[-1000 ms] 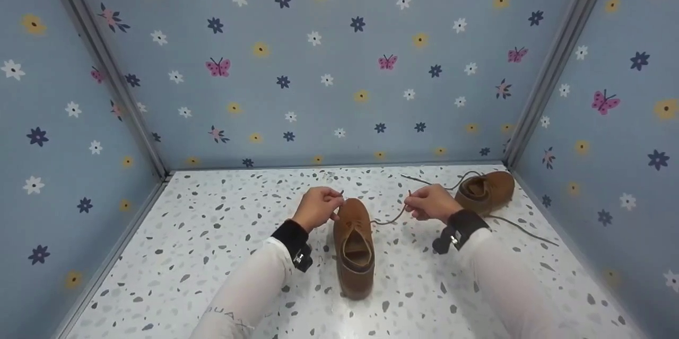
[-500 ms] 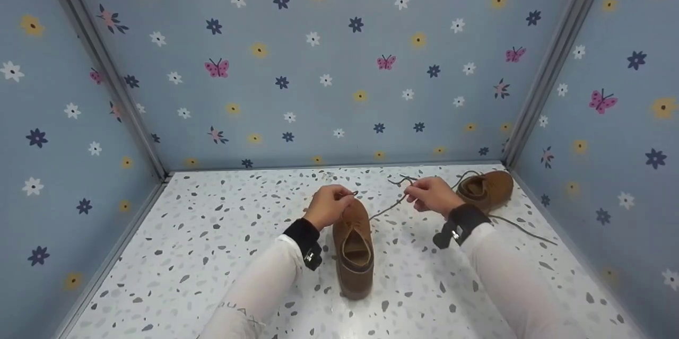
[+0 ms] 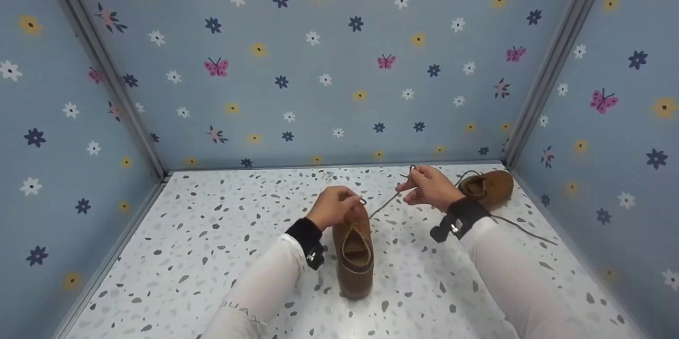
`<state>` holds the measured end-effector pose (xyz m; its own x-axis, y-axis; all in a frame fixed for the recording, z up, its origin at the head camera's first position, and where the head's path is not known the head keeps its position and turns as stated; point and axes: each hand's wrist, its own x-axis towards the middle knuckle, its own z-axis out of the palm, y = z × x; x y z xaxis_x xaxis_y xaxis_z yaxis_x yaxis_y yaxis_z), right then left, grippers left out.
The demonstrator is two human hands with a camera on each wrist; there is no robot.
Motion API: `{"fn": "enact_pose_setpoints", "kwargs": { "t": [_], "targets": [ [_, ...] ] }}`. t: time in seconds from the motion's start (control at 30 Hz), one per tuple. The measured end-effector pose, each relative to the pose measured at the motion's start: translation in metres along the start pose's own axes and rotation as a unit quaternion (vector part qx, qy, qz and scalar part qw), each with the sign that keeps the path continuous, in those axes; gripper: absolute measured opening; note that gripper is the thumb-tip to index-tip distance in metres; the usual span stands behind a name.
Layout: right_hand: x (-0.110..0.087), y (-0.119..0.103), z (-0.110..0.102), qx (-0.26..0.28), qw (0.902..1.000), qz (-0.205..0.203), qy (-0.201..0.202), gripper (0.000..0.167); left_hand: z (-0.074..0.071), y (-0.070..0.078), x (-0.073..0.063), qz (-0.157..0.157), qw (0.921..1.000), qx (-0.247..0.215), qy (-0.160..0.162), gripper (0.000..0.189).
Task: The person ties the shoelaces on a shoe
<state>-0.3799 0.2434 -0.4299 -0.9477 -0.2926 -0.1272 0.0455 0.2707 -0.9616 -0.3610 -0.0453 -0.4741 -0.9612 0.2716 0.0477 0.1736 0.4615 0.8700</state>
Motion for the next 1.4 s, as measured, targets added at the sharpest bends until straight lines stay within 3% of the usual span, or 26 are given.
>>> {"fn": "enact_pose_setpoints", "kwargs": {
  "t": [0.2, 0.53, 0.93, 1.2, 1.4],
  "targets": [
    [0.005, -0.007, 0.007, 0.038, 0.9989, -0.026, -0.009, 0.02, -0.003, -0.004, 0.001, -0.037, 0.998, -0.048, -0.018, 0.021],
    [0.009, -0.019, 0.014, 0.036, 0.9986, -0.035, 0.014, 0.015, -0.017, -0.012, -0.006, -0.065, 0.9952, -0.037, -0.062, 0.023],
    [0.013, -0.036, 0.024, 0.034, 0.9977, -0.05, 0.03, 0.014, -0.012, -0.011, -0.009, -0.026, 0.9967, -0.04, -0.066, 0.024],
    [0.02, -0.046, 0.033, 0.019, 0.9969, -0.07, 0.03, 0.01, -0.004, -0.007, -0.005, 0.0, 0.9951, -0.021, -0.097, 0.02],
    [0.028, -0.055, 0.04, -0.014, 0.9962, -0.079, 0.034, 0.012, -0.005, -0.007, -0.005, 0.001, 0.9929, -0.027, -0.116, 0.02]
  ]
}}
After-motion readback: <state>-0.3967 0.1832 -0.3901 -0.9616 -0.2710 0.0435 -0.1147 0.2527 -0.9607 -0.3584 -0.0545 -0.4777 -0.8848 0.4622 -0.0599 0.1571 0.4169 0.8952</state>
